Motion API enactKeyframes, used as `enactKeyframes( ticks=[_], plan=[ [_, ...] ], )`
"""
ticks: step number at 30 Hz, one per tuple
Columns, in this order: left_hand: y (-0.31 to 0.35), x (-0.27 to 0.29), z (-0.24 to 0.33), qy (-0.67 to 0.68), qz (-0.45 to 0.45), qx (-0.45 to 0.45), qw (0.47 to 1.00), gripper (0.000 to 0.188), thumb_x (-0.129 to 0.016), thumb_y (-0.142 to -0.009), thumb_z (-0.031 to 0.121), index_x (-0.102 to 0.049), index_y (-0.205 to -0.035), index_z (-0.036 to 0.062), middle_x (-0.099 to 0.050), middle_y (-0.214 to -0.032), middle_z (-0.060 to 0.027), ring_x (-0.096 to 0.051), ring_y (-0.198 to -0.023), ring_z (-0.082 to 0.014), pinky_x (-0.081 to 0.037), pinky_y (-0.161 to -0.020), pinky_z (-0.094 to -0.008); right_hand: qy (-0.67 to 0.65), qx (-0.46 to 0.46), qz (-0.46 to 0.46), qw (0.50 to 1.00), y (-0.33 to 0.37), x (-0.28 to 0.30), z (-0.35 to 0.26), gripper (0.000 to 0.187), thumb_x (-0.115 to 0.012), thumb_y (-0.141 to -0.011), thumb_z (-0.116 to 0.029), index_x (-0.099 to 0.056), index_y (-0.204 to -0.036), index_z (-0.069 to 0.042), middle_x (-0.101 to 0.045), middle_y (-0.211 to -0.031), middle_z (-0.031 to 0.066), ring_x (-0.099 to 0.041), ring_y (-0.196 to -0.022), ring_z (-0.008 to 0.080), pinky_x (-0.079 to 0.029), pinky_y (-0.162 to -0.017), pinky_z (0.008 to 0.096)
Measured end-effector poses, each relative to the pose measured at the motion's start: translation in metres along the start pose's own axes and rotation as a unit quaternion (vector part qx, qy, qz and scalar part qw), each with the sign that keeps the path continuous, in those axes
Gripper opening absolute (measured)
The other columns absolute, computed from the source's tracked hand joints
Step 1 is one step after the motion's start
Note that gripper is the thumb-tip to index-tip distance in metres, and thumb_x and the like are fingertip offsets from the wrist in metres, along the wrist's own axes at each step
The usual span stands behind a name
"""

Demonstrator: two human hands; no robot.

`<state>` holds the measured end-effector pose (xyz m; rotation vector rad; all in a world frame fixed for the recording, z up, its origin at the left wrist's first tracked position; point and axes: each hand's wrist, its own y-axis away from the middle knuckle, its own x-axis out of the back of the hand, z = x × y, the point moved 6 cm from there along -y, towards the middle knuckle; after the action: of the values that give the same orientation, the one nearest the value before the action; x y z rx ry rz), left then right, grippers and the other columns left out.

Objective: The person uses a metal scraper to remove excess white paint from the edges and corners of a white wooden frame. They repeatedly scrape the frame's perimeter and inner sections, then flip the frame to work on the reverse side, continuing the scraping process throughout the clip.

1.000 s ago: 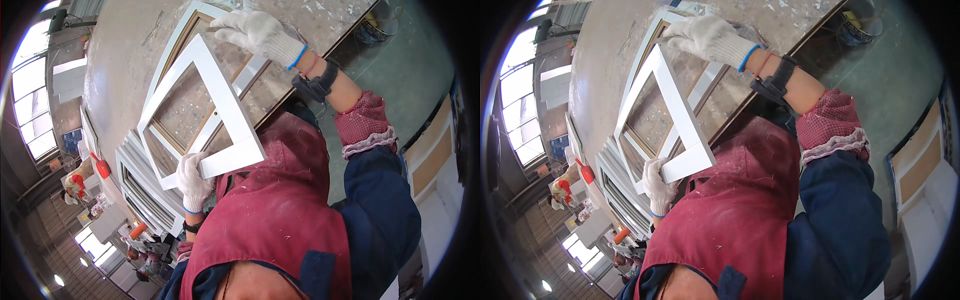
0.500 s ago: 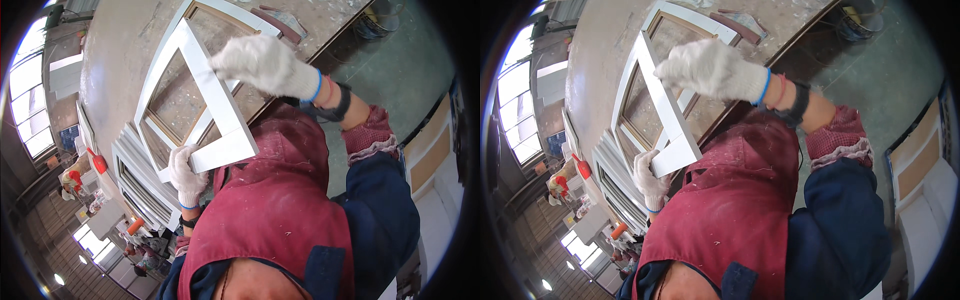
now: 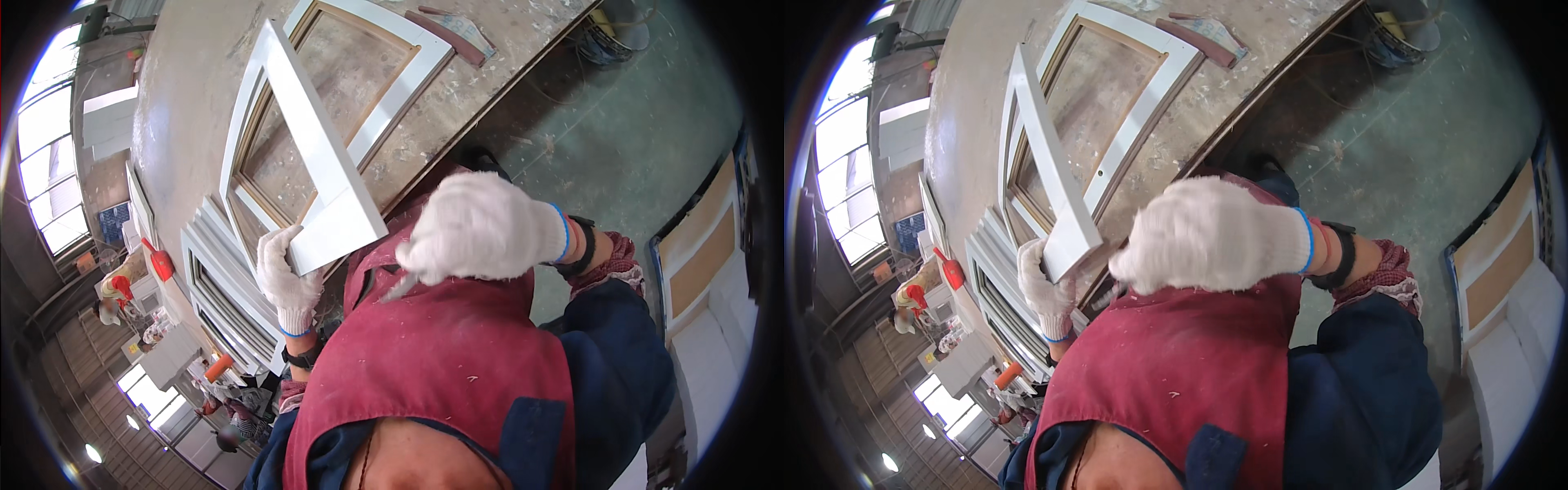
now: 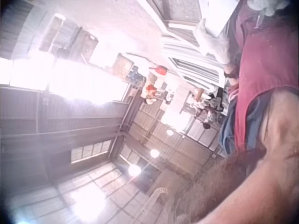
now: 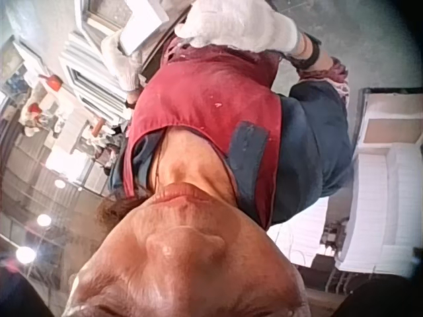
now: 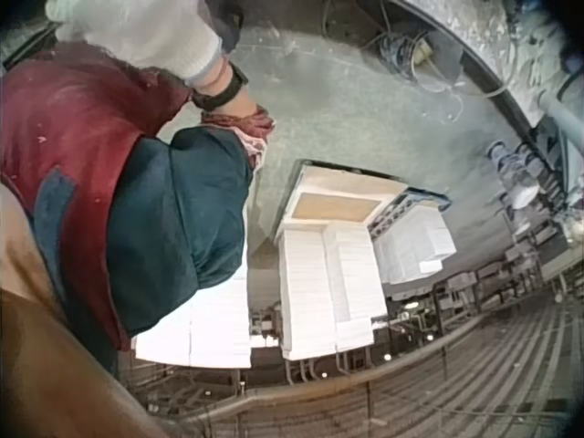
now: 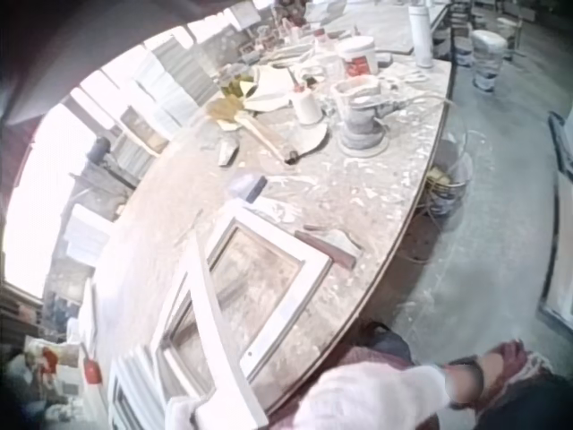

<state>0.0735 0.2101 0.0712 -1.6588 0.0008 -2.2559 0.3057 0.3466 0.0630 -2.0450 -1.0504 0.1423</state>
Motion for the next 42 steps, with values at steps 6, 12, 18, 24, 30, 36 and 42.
enactKeyframes(
  ticks=[6, 12, 18, 24, 30, 36, 42],
  plan=[
    [0.0, 0.017, -0.006, 0.024, 0.026, 0.07, 0.997, 0.053, -0.074, -0.078, 0.045, -0.063, -0.103, -0.0001, -0.061, -0.095, -0.0147, -0.061, -0.089, -0.0304, -0.049, -0.079, -0.0384, -0.149, -0.181, 0.088, 0.968, -0.029, 0.007, 0.048, 0.023, -0.064, -0.094, -0.015, -0.065, -0.113, -0.001, -0.068, -0.095, 0.0085, -0.066, -0.086, 0.0171, -0.052, -0.076, 0.0294],
    [0.006, 0.024, -0.008, 0.041, 0.047, 0.057, 0.996, 0.051, -0.074, -0.077, 0.043, -0.062, -0.101, -0.0001, -0.06, -0.094, -0.0156, -0.061, -0.088, -0.0311, -0.048, -0.08, -0.0385, -0.324, -0.183, 0.08, 0.925, -0.066, -0.032, 0.076, 0.024, -0.059, -0.098, -0.013, -0.062, -0.116, 0.002, -0.066, -0.091, 0.0016, -0.062, -0.087, 0.0088, -0.051, -0.077, 0.026],
    [0.01, 0.031, -0.001, 0.047, 0.077, 0.048, 0.995, 0.017, -0.068, -0.08, 0.017, -0.061, -0.09, 0.0053, -0.058, -0.088, -0.0089, -0.059, -0.082, -0.0226, -0.047, -0.077, -0.0352, -0.371, -0.246, 0.104, 0.889, -0.107, -0.041, 0.113, 0.022, -0.057, -0.099, -0.02, -0.061, -0.105, 0.0, -0.061, -0.081, 0.0, -0.053, -0.068, 0.0045, -0.046, -0.062, 0.0204],
    [0.018, 0.035, -0.002, 0.06, 0.085, 0.055, 0.993, 0.019, -0.07, -0.079, 0.019, -0.062, -0.089, 0.0053, -0.059, -0.088, -0.009, -0.06, -0.081, -0.0235, -0.047, -0.076, -0.0356, -0.377, -0.247, 0.151, 0.88, -0.16, -0.037, 0.162, 0.028, -0.056, -0.1, -0.033, -0.061, -0.094, -0.006, -0.058, -0.073, -0.0024, -0.051, -0.063, 0.0049, -0.044, -0.055, 0.0221],
    [0.025, 0.036, 0.003, 0.046, 0.086, 0.036, 0.995, 0.035, -0.072, -0.079, 0.03, -0.063, -0.099, 0.0024, -0.063, -0.09, -0.0165, -0.063, -0.085, -0.0331, -0.05, -0.076, -0.0394, -0.283, -0.271, 0.21, 0.896, -0.176, -0.027, 0.182, 0.027, -0.054, -0.1, -0.033, -0.061, -0.097, -0.007, -0.062, -0.076, -0.0014, -0.054, -0.064, 0.0051, -0.047, -0.057, 0.0227],
    [0.017, 0.034, 0.006, 0.048, 0.078, 0.035, 0.995, 0.048, -0.076, -0.076, 0.042, -0.063, -0.099, 0.0022, -0.062, -0.092, -0.0159, -0.063, -0.087, -0.0335, -0.05, -0.077, -0.04, -0.219, -0.202, 0.199, 0.934, -0.148, -0.031, 0.154, 0.028, -0.056, -0.1, -0.03, -0.065, -0.102, -0.004, -0.057, -0.072, -0.0038, -0.052, -0.065, 0.0044, -0.046, -0.057, 0.0222],
    [0.01, 0.028, 0.005, 0.046, 0.093, 0.053, 0.993, 0.036, -0.074, -0.076, 0.028, -0.064, -0.099, 0.0021, -0.063, -0.092, -0.0149, -0.062, -0.087, -0.0322, -0.05, -0.078, -0.0391, -0.21, -0.191, 0.191, 0.94, -0.087, -0.039, 0.088, 0.026, -0.058, -0.099, -0.022, -0.064, -0.112, 0.0, -0.058, -0.077, -0.0023, -0.052, -0.068, 0.0054, -0.046, -0.06, 0.0225]
  ],
)
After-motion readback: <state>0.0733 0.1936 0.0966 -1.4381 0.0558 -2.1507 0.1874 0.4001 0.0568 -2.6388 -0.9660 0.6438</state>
